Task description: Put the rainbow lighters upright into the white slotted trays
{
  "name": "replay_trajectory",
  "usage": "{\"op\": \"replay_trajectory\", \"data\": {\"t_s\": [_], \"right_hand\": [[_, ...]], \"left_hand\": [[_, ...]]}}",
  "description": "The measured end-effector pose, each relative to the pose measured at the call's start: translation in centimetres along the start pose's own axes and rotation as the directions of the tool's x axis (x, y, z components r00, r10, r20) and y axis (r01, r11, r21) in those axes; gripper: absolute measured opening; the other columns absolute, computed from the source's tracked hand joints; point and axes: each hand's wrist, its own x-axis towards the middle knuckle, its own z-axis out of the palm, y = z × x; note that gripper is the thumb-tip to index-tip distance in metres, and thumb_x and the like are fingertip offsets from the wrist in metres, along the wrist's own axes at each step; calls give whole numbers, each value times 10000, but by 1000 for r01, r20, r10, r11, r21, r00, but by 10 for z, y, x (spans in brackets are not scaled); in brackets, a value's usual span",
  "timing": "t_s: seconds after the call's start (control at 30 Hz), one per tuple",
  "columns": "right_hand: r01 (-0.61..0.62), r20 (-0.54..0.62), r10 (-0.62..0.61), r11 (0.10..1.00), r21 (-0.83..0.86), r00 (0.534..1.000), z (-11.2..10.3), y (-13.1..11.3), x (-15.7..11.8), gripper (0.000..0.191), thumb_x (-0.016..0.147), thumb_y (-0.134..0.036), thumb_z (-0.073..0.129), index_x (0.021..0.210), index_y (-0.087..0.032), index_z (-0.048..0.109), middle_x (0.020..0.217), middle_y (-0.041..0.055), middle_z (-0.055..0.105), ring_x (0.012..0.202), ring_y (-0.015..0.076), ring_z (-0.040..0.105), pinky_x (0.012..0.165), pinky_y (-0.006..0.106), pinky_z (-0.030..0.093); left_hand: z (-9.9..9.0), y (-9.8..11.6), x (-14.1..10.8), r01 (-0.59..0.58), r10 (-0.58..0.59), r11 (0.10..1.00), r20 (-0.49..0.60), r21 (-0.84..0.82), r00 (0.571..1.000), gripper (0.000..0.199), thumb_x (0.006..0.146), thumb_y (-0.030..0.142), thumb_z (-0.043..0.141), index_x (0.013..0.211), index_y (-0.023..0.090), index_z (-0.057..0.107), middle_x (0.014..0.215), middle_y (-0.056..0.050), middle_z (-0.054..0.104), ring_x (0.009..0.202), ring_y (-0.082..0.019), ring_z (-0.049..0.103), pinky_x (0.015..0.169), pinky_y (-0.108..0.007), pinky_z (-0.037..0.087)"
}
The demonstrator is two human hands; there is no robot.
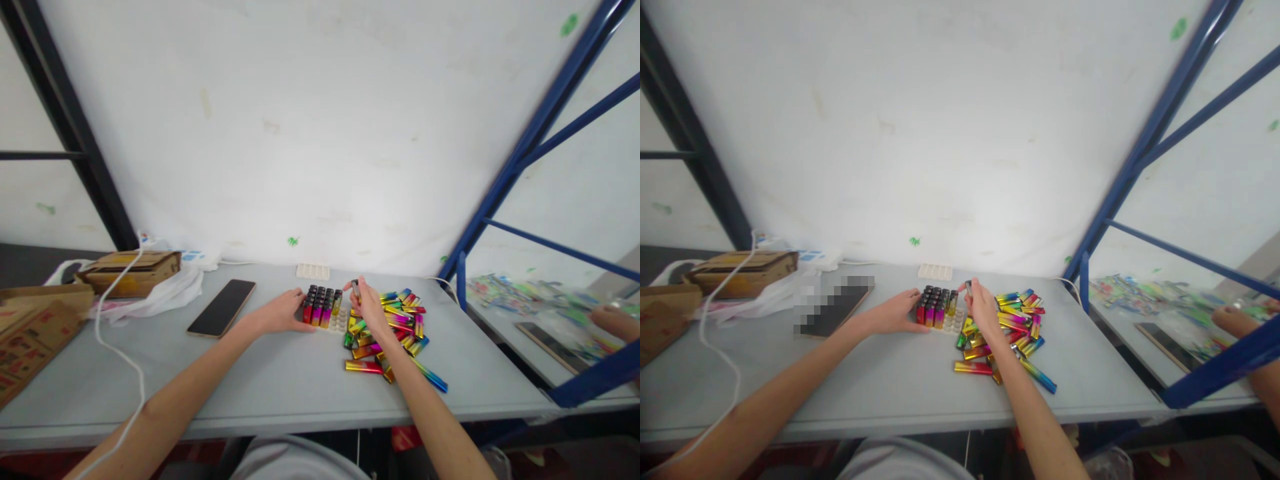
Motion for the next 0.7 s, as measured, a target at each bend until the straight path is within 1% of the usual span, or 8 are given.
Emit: {"op": "replay_trajectory", "data": {"t_s": [0.07,0.13,0.23,0.3,0.33,0.4,0.5,0.7], "right_hand": [[32,14,-33,999,32,999,-1,-2,-3,638,982,-812,378,1073,-241,645,661,-50,449,453,126,394,402,252,340],[92,25,-91,996,-24,996,-1,-4,-5,548,1011,-753,409,1104,-255,619,725,-28,530,517,151,496,450,275,442],[253,-35,-270,935,-250,962,-3,-5,-6,419,1021,-656,495,1039,-251,601,883,38,656,771,211,653,689,341,586],[341,-70,-397,854,-393,915,-4,-4,-4,369,1003,-599,557,1008,-235,619,1005,88,689,948,251,676,876,400,582],[360,-67,-430,823,-440,900,-4,-4,-4,354,1002,-574,565,1001,-227,632,1009,96,693,964,258,676,914,415,566],[354,-23,-416,801,-482,909,-5,-3,-3,332,1010,-541,560,1003,-221,647,905,69,691,866,244,675,871,401,554],[330,81,-334,813,-480,939,-6,-5,-6,296,1022,-513,563,1037,-230,645,743,-1,658,715,209,650,764,341,531],[379,267,-281,799,-467,922,-6,-8,-10,214,1042,-423,562,1124,-235,623,778,-19,683,719,185,653,740,295,515]], "left_hand": [[0,0,0,8,-8,1000,11,11,1000,631,776,695,787,1124,182,667,1127,-121,670,1070,-337,661,962,-403,532],[0,1,0,13,-14,1000,13,24,1000,636,774,692,790,1128,178,667,1124,-122,669,1064,-335,662,965,-400,530],[0,0,0,-3,3,1000,1,17,1000,613,783,692,783,1113,188,673,1117,-117,674,1059,-325,658,973,-395,527],[1,0,0,-10,10,1000,-5,-2,1000,594,785,691,782,1092,194,678,1106,-114,677,1053,-320,657,970,-396,527],[1,0,0,-11,10,1000,-5,-9,1000,588,784,689,783,1087,196,680,1101,-112,677,1051,-319,657,967,-396,527],[1,0,0,-3,2,1000,-5,-15,1000,588,777,684,792,1088,199,681,1099,-110,676,1053,-321,661,961,-393,527],[1,0,0,-3,3,1000,-5,-17,1000,594,770,681,797,1094,197,683,1095,-113,678,1051,-332,666,957,-401,529],[1,0,0,-3,3,1000,1,-8,1000,603,794,694,771,1129,201,678,1104,-108,676,1039,-320,664,956,-394,533]]}}
